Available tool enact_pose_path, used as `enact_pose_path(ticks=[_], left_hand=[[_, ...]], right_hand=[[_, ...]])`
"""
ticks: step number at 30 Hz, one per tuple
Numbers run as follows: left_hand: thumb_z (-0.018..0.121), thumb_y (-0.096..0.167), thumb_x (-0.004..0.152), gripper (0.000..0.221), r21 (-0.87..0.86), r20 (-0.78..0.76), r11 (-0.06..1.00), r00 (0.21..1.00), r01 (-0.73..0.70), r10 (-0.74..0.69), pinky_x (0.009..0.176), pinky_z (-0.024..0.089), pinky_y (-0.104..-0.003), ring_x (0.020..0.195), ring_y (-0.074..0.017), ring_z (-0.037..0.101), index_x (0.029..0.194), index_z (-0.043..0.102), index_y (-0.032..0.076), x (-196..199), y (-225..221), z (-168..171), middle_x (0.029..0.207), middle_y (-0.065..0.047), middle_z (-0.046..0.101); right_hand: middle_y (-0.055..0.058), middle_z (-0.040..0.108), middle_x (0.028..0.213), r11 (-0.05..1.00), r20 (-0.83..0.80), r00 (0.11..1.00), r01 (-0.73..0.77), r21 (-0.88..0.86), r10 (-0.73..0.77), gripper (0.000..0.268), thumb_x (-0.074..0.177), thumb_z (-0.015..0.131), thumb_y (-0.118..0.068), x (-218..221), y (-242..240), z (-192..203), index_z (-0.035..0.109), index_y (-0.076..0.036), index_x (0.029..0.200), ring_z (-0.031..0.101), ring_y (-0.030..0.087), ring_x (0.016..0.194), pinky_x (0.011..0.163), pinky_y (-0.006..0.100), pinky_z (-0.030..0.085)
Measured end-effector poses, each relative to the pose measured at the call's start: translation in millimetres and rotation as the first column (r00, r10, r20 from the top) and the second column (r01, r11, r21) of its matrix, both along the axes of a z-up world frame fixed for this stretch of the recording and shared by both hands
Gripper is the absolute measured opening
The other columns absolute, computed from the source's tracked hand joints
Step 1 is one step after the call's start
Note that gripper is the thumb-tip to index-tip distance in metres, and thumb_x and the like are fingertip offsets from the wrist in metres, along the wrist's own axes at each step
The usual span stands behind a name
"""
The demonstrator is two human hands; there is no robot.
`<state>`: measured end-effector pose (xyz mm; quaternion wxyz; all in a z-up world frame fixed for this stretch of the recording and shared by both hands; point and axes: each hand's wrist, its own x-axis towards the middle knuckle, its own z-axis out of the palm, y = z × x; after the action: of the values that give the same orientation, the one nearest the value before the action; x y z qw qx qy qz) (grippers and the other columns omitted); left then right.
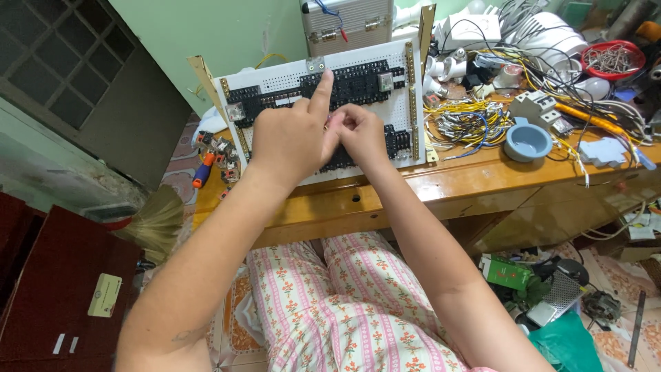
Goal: The person is wiring an electrical panel by adjusting terminal blocks with a screwdriver and inserting wires into the slots.
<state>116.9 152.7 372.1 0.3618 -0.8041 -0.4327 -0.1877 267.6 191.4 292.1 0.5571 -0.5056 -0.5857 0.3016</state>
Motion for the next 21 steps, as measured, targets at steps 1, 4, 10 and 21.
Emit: enact_pose_path(ticks=[1, 4, 10, 21], left_hand=[[0.051, 0.055, 0.106, 0.066, 0.002, 0.001, 1.000, 1.000, 0.000, 0.000, 0.035, 0.036, -0.034, 0.042, -0.0177, 0.052, 0.156, 0.048, 0.013, 2, -3, 3, 0.071, 0.004, 0.066], [0.062, 0.031, 0.088, 0.073, -0.065, 0.081, 0.992, 0.991, 0.107, -0.102, 0.041, 0.049, -0.036, 0.048, -0.0219, 0.064, 0.153, 0.047, 0.003, 7, -8, 3, 0.076, -0.009, 0.065], [0.050, 0.054, 0.108, 0.070, -0.085, 0.113, 0.987, 0.983, -0.134, 0.143, 0.032, 0.036, -0.037, 0.036, -0.0208, 0.051, 0.157, 0.041, 0.006, 12, -5, -4, 0.051, 0.004, 0.059], [0.060, 0.042, 0.098, 0.067, -0.074, 0.215, 0.997, 0.977, 0.028, -0.012, 0.042, 0.043, -0.041, 0.055, -0.0263, 0.061, 0.154, 0.045, 0.009, 0, 0, -5, 0.094, -0.006, 0.064]], right_hand=[[-0.004, 0.074, 0.077, 1.000, 0.001, 1.000, 0.000, 0.002, 0.000, 0.013, 0.085, 0.065, -0.009, -1, 5, -7, 0.076, -0.016, 0.086, 0.060, 0.008, 0.070, 0.063, 0.024, 0.048], [0.006, 0.074, 0.074, 0.996, 0.061, 0.998, 0.025, 0.080, -0.030, 0.017, 0.084, 0.067, -0.008, -2, 16, -25, 0.082, -0.013, 0.092, 0.065, 0.012, 0.067, 0.063, 0.027, 0.055], [-0.004, 0.035, 0.056, 0.994, 0.138, 0.990, -0.040, 0.103, 0.026, 0.043, 0.096, 0.062, -0.015, -1, 5, -12, 0.037, -0.016, 0.060, 0.028, 0.009, 0.061, 0.059, 0.030, 0.021], [-0.001, 0.073, 0.074, 0.994, 0.023, 0.999, 0.041, -0.098, -0.039, 0.012, 0.085, 0.071, -0.020, -9, 3, 9, 0.073, -0.011, 0.076, 0.063, 0.007, 0.068, 0.061, 0.025, 0.051]])
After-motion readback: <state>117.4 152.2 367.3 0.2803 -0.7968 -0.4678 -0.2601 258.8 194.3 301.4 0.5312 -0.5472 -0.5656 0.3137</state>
